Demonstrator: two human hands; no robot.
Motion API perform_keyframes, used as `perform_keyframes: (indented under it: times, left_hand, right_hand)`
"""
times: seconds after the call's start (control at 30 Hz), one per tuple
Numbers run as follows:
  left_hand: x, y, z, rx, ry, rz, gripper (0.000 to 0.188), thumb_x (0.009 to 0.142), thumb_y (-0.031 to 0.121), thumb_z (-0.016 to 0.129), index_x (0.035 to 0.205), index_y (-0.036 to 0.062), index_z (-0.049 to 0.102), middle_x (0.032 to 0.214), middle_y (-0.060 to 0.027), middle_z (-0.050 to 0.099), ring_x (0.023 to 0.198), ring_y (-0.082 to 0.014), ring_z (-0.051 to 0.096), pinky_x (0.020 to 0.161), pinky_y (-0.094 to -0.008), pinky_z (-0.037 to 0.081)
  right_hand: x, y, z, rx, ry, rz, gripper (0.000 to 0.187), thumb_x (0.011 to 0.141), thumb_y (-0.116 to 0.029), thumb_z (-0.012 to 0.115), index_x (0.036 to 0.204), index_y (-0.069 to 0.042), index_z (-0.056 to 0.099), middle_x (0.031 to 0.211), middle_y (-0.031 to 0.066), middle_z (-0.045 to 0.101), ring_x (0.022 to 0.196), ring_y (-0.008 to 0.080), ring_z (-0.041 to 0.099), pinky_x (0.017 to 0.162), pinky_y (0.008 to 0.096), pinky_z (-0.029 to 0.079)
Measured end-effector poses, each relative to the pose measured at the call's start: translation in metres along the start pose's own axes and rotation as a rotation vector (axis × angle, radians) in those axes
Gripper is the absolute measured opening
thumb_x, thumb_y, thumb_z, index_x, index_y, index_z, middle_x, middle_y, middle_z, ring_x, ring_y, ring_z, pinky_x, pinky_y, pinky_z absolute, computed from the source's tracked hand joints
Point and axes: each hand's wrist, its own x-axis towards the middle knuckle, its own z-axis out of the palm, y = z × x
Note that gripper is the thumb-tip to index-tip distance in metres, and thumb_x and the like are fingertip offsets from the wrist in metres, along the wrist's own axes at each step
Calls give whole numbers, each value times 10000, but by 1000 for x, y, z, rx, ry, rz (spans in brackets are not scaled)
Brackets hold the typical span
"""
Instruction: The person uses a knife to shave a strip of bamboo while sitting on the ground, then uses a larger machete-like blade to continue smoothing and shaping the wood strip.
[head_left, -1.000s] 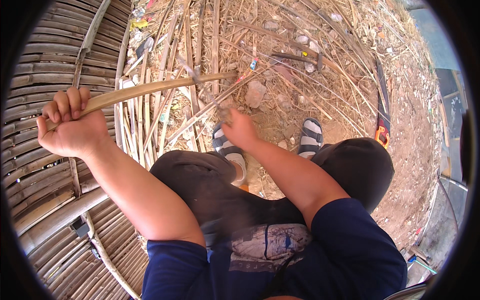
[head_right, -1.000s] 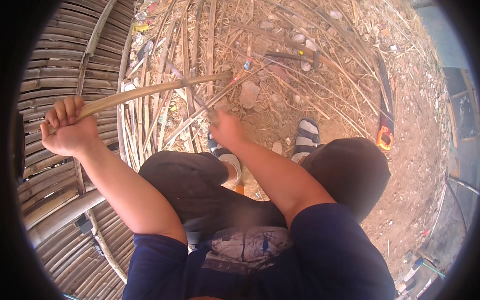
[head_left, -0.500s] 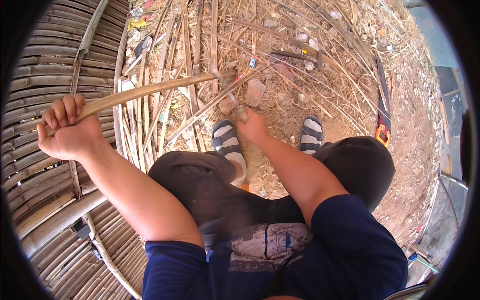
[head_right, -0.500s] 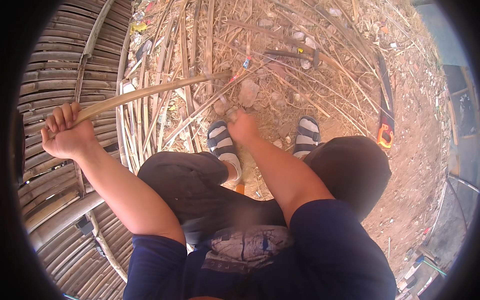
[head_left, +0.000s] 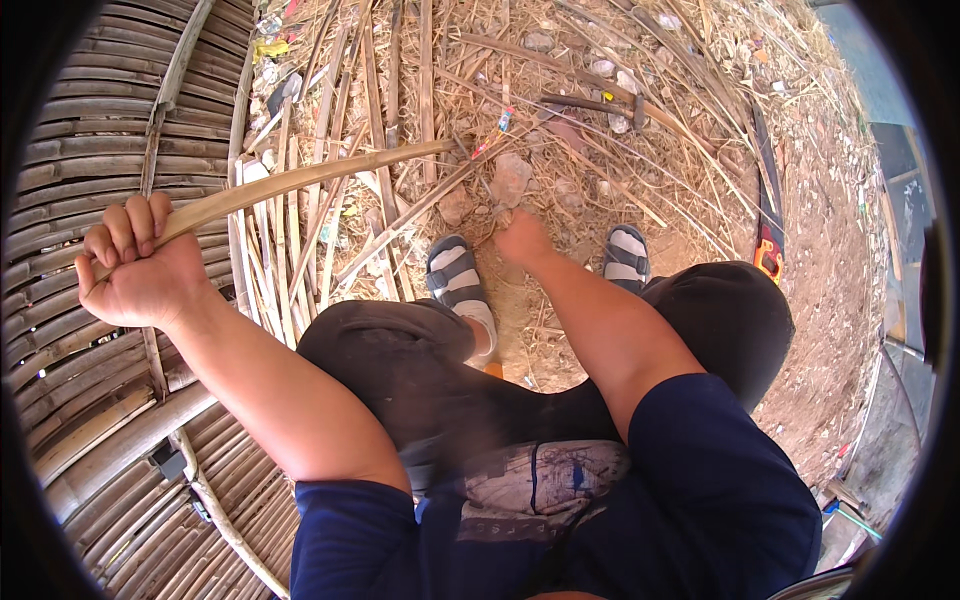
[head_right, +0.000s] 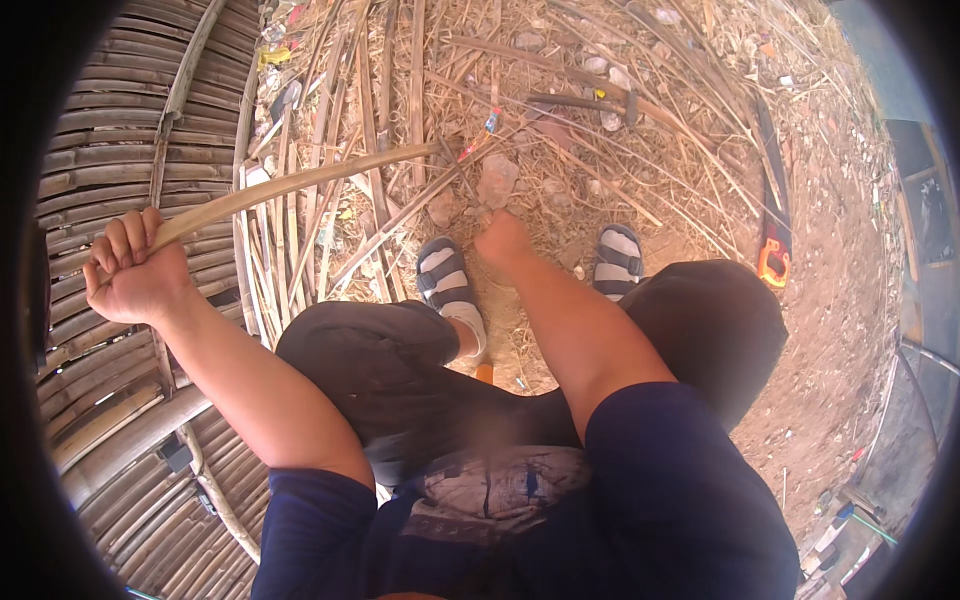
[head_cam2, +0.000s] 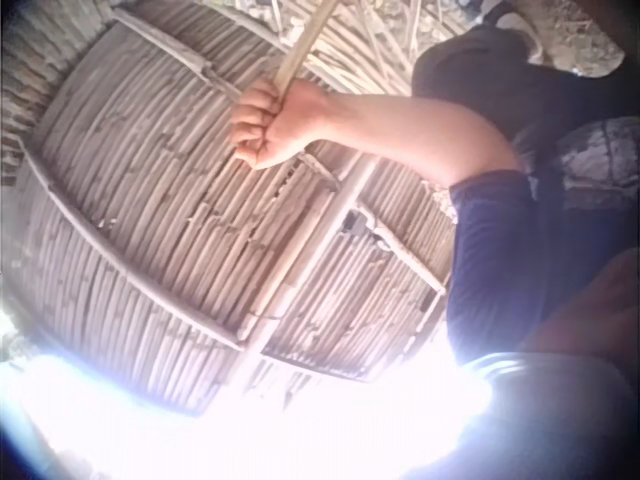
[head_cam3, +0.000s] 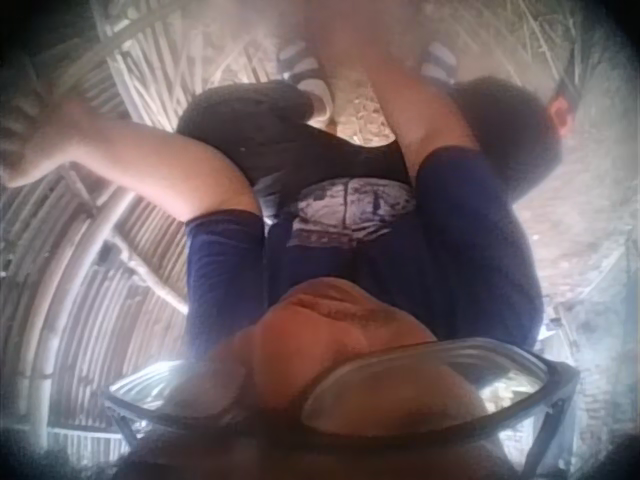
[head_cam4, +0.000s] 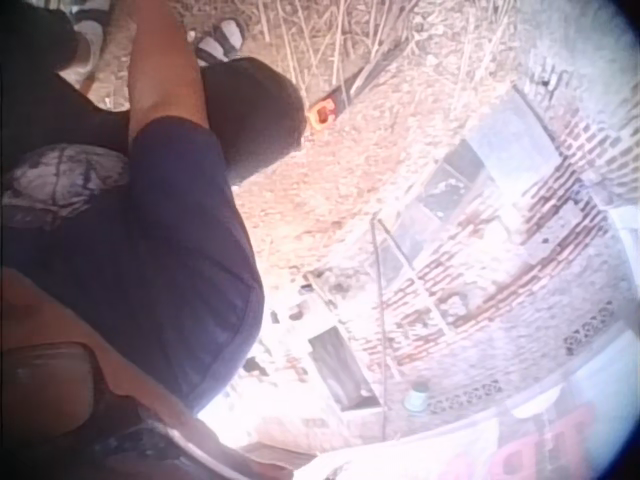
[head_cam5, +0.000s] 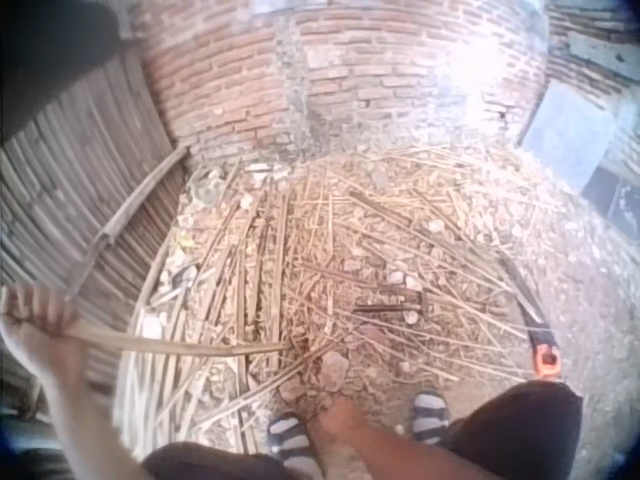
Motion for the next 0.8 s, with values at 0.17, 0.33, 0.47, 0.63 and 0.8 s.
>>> perform_keyframes:
  times: [0.17,0.33,0.47,0.63,0.8]
  left_hand:
    - [-5,46,15,-23,-70,65,273,805,238,418,569,195,290,542,25,254,493,-131,212,525,-317,212]
    - [-10,46,15,87,-3,75,267,813,223,428,578,182,308,559,16,276,504,-124,235,530,-311,220]
    - [-7,30,5,2,-36,-6,284,848,259,476,616,155,349,567,5,275,517,-124,240,532,-303,221]
    - [-3,30,-11,21,-7,6,273,836,262,479,622,154,350,589,1,289,520,-133,253,532,-304,234]
    - [0,31,-27,75,117,46,261,850,277,424,636,152,345,591,-5,290,517,-138,252,533,-305,243]
  right_hand:
    - [-33,-15,-9,74,60,-2,394,764,-220,699,1034,57,623,938,319,675,934,464,663,840,499,524]
    - [-39,-27,-15,200,-171,131,380,778,-214,706,1043,47,629,947,291,687,920,445,674,817,493,529]
    - [-59,-80,-46,445,-334,377,332,796,-210,690,1034,13,629,953,261,693,877,439,677,761,503,529]
    - [-59,-71,-18,25,-84,-264,360,787,-235,725,1075,-55,609,881,239,680,855,440,668,744,510,525]
    - [-40,-32,3,-3,-57,-194,411,807,-284,741,1079,-14,593,923,257,683,894,443,668,768,512,527]
